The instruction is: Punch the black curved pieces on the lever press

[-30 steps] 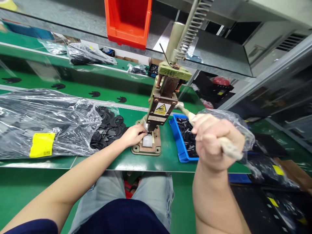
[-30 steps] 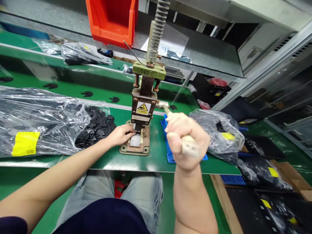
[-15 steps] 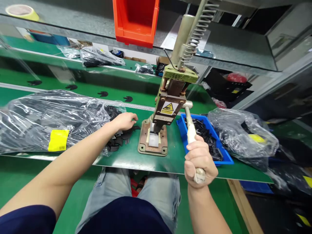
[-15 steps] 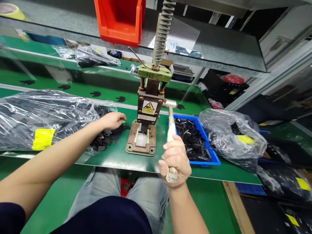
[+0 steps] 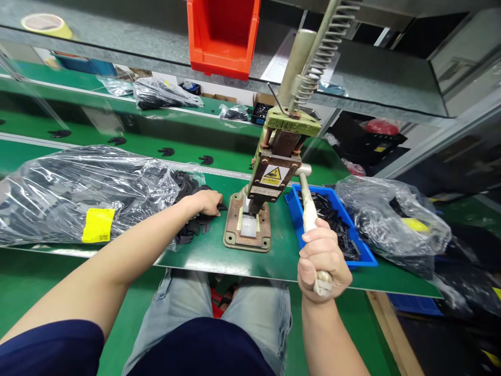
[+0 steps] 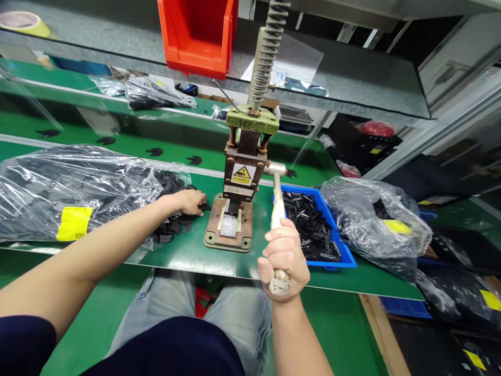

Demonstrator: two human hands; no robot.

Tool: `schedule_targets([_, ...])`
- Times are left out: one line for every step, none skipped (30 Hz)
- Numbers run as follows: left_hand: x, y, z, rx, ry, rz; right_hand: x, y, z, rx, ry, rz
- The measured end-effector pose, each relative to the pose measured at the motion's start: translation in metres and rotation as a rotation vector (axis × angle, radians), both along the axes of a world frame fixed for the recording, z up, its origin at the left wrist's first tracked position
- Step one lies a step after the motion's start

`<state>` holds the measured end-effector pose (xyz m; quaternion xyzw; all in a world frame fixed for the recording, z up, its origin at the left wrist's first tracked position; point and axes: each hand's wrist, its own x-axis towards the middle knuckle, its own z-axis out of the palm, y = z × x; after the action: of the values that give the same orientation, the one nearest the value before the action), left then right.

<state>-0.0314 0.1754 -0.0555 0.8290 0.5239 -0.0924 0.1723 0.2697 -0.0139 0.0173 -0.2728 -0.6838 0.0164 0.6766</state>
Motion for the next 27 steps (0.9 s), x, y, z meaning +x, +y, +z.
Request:
schedule_targets([0.0,0.001,-0.001,-0.03,-0.006,0.0,0.0,0.0,0.0,0.0,0.001,0.003])
schedule_targets([-0.001,0.001,-0.002,-0.058,-0.01,0.002,0.0,0.0,0.0,-0.001,0.0,0.007])
schedule_targets([-0.001,0.001,-0.004,-0.083,-0.011,0.007,0.0,0.0,0.0,-0.005,-0.002,0.01])
schedule_targets([-0.001,0.0,-0.006,-0.108,-0.012,0.014,0.0,0.0,0.0,-0.007,-0.003,0.01])
schedule_targets([-0.002,-0.001,-0.008,-0.13,-0.013,0.02,0.0,0.0,0.0,-0.006,-0.001,0.009])
schedule_targets([-0.002,-0.002,-0.009,-0.149,-0.013,0.024,0.0,0.0,0.0,-0.003,0.003,0.009])
schedule_targets([-0.004,-0.002,-0.009,-0.157,-0.013,0.022,0.0,0.0,0.0,0.002,0.006,0.01])
schedule_targets([-0.005,-0.003,-0.007,-0.15,-0.018,0.015,0.0,0.0,0.0,0.005,0.008,0.014])
schedule_targets([-0.007,-0.003,-0.005,-0.131,-0.032,0.004,0.0,0.0,0.0,0.007,0.009,0.018])
schedule_targets([-0.01,-0.003,-0.001,-0.103,-0.053,-0.01,0.0,0.0,0.0,0.006,0.006,0.023])
schedule_targets([-0.013,-0.002,0.004,-0.075,-0.076,-0.029,0.0,0.0,0.0,0.003,0.003,0.026])
schedule_targets([-0.016,-0.002,0.009,-0.056,-0.092,-0.052,0.0,0.0,0.0,0.001,0.0,0.026])
schedule_targets([-0.019,-0.002,0.014,-0.051,-0.093,-0.076,0.0,0.0,0.0,0.0,0.0,0.023])
schedule_targets([-0.02,-0.003,0.018,-0.06,-0.077,-0.1,0.0,0.0,0.0,0.001,0.002,0.019])
schedule_targets([-0.021,-0.004,0.021,-0.077,-0.047,-0.123,0.0,0.0,0.0,0.003,0.005,0.015])
schedule_targets([-0.021,-0.006,0.022,-0.092,-0.014,-0.141,-0.001,0.001,-0.001,0.005,0.009,0.01])
schedule_targets([-0.019,-0.008,0.022,-0.102,0.011,-0.154,-0.001,0.001,-0.001,0.004,0.011,0.007])
schedule_targets([-0.017,-0.011,0.021,-0.106,0.024,-0.163,-0.001,0.001,-0.001,0.001,0.012,0.004])
schedule_targets([-0.015,-0.013,0.019,-0.103,0.026,-0.167,0.0,0.001,-0.002,-0.003,0.012,0.0])
schedule_targets([-0.013,-0.015,0.017,-0.097,0.018,-0.166,0.0,0.001,-0.002,-0.007,0.011,-0.002])
schedule_targets([-0.011,-0.017,0.015,-0.092,0.003,-0.16,0.0,0.001,-0.002,-0.008,0.009,-0.004])
schedule_targets([-0.01,-0.017,0.013,-0.095,-0.018,-0.149,0.0,0.001,-0.002,-0.008,0.008,-0.005])
schedule_targets([-0.011,-0.017,0.012,-0.107,-0.043,-0.138,0.001,0.001,-0.002,-0.005,0.007,-0.004])
schedule_targets([-0.012,-0.016,0.012,-0.123,-0.071,-0.126,0.001,0.001,-0.002,-0.001,0.005,0.001])
schedule_targets([-0.014,-0.015,0.014,-0.14,-0.104,-0.115,0.001,0.001,-0.002,0.003,0.002,0.008])
schedule_targets([-0.016,-0.014,0.016,-0.161,-0.14,-0.099,0.001,0.001,-0.002,0.007,0.004,0.014])
schedule_targets([-0.018,-0.013,0.019,-0.184,-0.184,-0.075,0.0,0.001,-0.002,0.01,0.008,0.02])
